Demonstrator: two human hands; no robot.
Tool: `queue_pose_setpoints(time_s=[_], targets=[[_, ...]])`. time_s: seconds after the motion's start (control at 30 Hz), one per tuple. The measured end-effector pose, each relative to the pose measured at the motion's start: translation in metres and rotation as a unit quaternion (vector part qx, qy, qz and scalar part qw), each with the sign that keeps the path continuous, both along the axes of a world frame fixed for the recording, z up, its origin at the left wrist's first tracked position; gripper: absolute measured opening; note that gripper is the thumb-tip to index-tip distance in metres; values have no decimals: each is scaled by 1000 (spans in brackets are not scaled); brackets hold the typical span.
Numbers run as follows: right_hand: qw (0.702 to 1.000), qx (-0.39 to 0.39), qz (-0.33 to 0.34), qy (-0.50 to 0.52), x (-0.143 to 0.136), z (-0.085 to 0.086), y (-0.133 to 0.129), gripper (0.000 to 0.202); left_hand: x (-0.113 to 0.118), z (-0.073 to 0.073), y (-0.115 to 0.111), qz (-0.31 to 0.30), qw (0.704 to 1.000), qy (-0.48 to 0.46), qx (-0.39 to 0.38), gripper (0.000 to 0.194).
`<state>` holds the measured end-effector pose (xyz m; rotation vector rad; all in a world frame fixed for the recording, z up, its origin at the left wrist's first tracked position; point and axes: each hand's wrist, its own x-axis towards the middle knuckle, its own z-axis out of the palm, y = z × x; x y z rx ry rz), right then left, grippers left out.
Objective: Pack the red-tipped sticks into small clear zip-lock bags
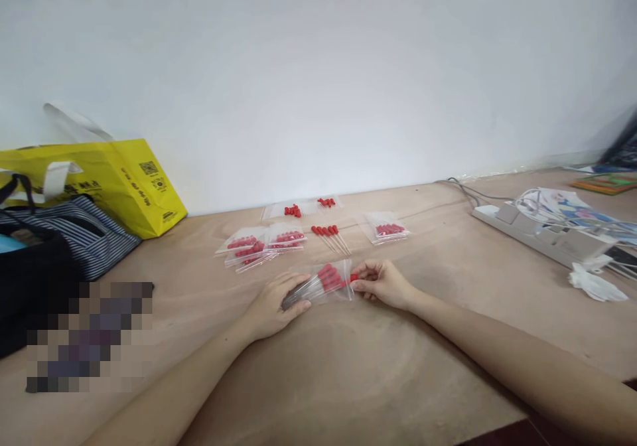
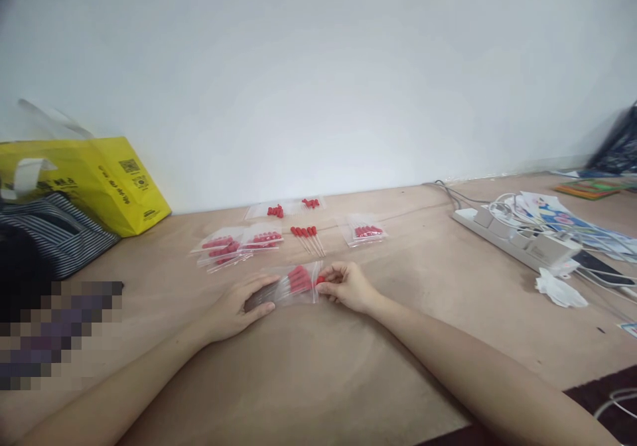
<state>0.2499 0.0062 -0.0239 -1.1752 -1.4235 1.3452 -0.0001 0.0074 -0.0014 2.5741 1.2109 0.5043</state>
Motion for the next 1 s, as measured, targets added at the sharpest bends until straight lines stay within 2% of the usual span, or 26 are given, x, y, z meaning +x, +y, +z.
queue_pose_setpoints(time_s=[0.27, 0.37, 0.47, 0.63, 0.83, 1.0], targets=[[985, 67, 122, -104, 6, 1, 7, 24, 1, 0, 0, -1, 1000, -6, 7, 40], [969, 143, 170, -112, 7, -2, 12, 19, 1, -1, 0, 0, 1000, -9, 8, 40], [950, 220, 187, -115, 5, -3, 14, 16, 1, -1, 1, -2, 1000, -14, 3, 40], [943, 253, 153, -151, -2, -3, 16, 13, -1, -3, 3, -11, 999, -35, 2, 41], [942, 216, 91, -240, -9, -4, 14, 17, -2, -4, 5, -8, 999, -34, 2, 42], [934, 218, 41, -280, -13, -1, 9, 22, -2, -5, 5, -10, 999, -38, 17, 43]])
